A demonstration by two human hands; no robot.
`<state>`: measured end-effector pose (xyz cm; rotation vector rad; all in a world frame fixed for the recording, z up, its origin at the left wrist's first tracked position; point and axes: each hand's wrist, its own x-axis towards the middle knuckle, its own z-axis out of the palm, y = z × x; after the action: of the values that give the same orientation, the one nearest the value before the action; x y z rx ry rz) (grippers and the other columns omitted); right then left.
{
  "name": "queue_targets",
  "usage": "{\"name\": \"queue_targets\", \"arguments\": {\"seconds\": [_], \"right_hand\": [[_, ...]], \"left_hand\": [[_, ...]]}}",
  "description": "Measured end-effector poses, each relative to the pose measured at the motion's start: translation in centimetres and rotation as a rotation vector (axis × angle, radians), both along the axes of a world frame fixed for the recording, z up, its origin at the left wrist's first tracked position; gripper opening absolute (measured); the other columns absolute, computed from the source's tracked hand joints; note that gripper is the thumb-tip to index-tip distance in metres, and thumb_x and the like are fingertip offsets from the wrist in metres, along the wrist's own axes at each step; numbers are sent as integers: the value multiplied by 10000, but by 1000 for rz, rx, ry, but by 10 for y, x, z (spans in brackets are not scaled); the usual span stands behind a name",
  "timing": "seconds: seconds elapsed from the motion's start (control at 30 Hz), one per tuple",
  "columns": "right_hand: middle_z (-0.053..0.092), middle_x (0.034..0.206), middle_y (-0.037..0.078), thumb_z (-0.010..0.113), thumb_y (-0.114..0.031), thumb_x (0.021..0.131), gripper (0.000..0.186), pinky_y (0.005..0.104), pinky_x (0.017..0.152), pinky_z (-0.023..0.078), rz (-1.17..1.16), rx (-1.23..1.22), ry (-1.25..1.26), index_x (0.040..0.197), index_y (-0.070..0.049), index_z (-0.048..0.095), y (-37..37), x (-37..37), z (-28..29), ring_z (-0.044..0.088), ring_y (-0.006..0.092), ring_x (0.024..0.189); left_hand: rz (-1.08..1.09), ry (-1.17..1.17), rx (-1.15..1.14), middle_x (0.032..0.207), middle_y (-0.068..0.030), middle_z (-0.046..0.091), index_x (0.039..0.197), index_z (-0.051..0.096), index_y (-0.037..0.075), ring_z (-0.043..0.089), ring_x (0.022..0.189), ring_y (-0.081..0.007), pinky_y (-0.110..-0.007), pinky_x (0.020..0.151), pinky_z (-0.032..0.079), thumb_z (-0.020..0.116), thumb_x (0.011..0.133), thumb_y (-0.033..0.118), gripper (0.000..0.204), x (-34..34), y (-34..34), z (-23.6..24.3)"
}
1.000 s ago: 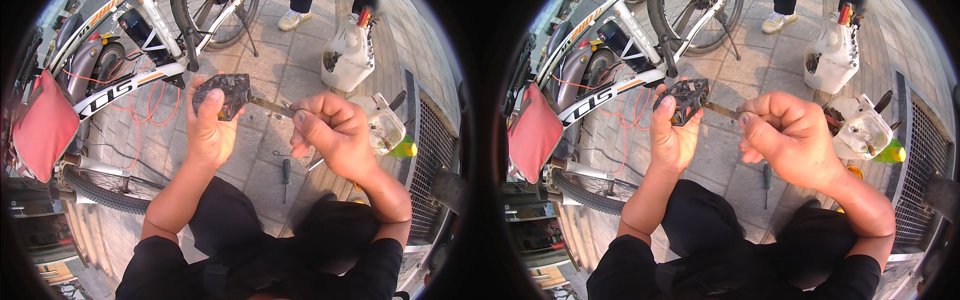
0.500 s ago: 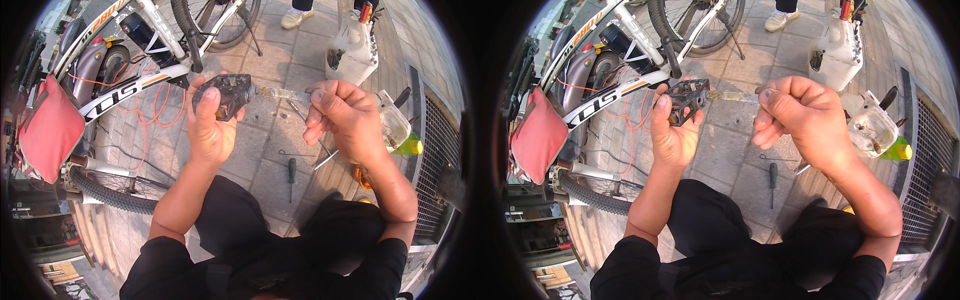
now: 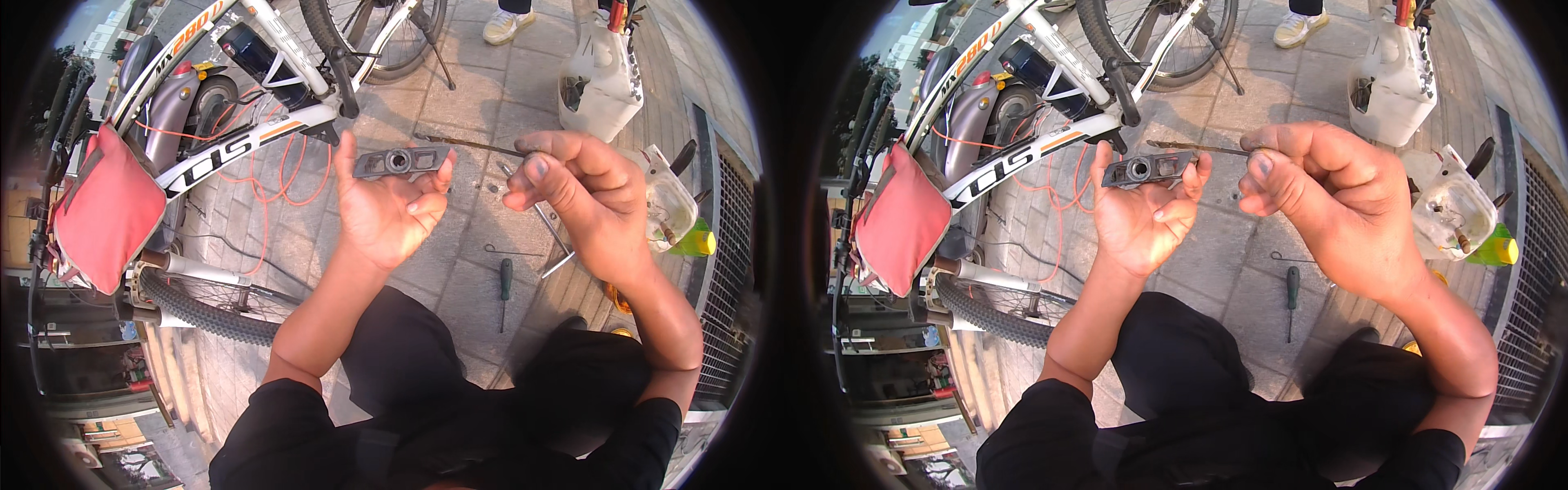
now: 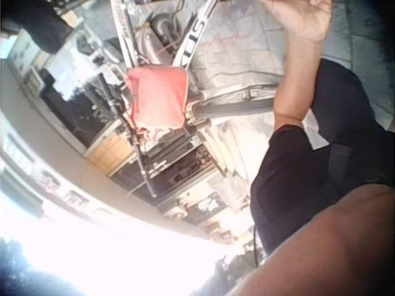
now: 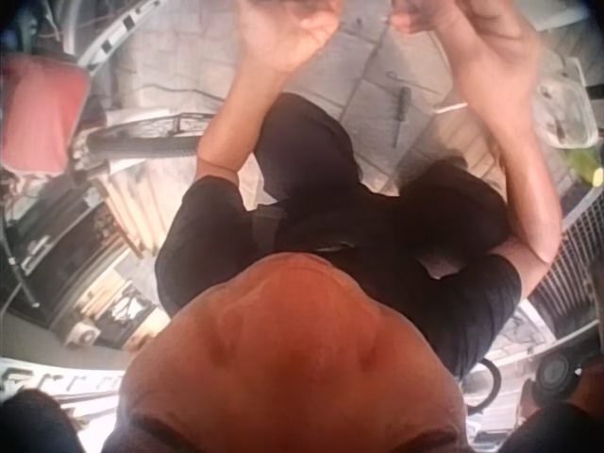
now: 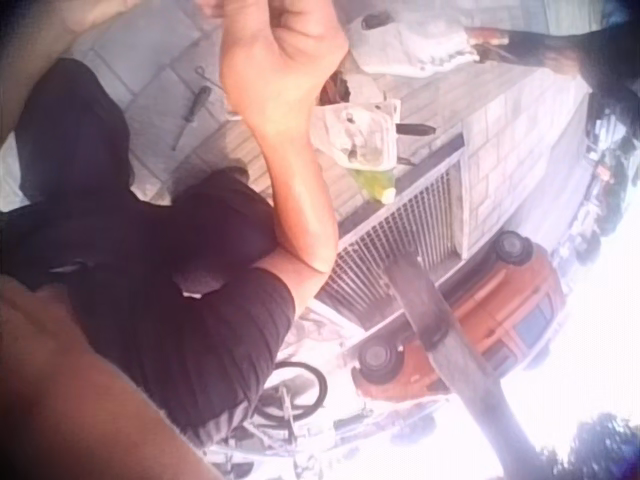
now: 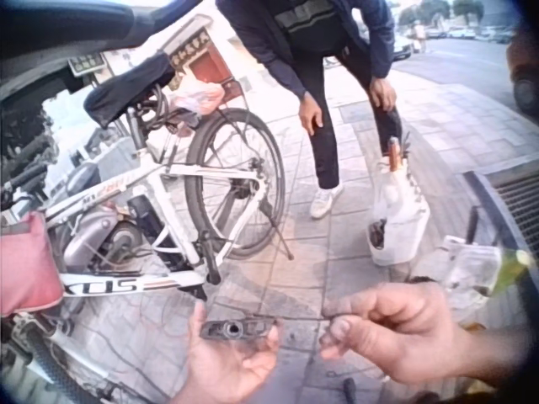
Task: The person disassembles a bicycle pedal, removes a small metal ring, applies grease to the pedal's axle, and reassembles the pedal. The person uses a screwdriver and a small metal tool to manipulate the pedal components.
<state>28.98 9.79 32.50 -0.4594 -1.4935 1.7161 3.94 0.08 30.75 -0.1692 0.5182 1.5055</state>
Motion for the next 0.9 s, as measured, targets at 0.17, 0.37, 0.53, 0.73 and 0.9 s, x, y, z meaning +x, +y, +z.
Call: {"name": "queue_targets", "arguments": {"seconds": [0.17, 0.37, 0.53, 0.73, 0.9], "right_hand": [[764, 1020, 67, 695, -54, 1069, 224, 261, 843, 616, 15, 199, -25, 1256, 70, 708, -3, 0, -2, 743, 110, 941], [773, 1001, 104, 687, -78, 1078, 234, 299, 817, 633, -2, 7, 77, 1257, 72, 698, 5, 1, -6, 763, 158, 916], [774, 947, 140, 650, -144, 1106, 236, 342, 746, 654, 6, -198, 55, 1213, 60, 700, 18, 3, -2, 784, 221, 807], [772, 919, 147, 658, -161, 1098, 213, 382, 711, 660, 111, -429, 89, 1137, 44, 699, 27, 5, -7, 780, 254, 758], [776, 996, 172, 641, -122, 1092, 207, 436, 772, 672, 185, -480, 174, 1208, 44, 681, 33, 9, -8, 798, 297, 830]], "left_hand": [[-33, 19, 36, 1419, -368, 561, 1225, 704, -21, 699, 1173, -395, -313, 601, 455, 664, 933, 741, 817, -1, -2, -4], [-103, 119, 2, 1336, -262, 665, 1186, 716, 53, 676, 1069, -374, -307, 573, 424, 618, 903, 829, 832, 5, -2, 8], [-150, 168, -56, 1224, -179, 716, 1159, 717, 111, 630, 902, -317, -290, 535, 392, 571, 836, 944, 905, 3, -2, 6], [-243, 208, 22, 1081, -115, 689, 1242, 681, 146, 596, 689, -235, -257, 441, 332, 492, 899, 934, 880, 2, -3, -5], [-355, 256, -15, 917, -32, 664, 1216, 638, 179, 477, 500, -124, -247, 409, 304, 414, 1016, 835, 721, 9, -1, 1]]}}
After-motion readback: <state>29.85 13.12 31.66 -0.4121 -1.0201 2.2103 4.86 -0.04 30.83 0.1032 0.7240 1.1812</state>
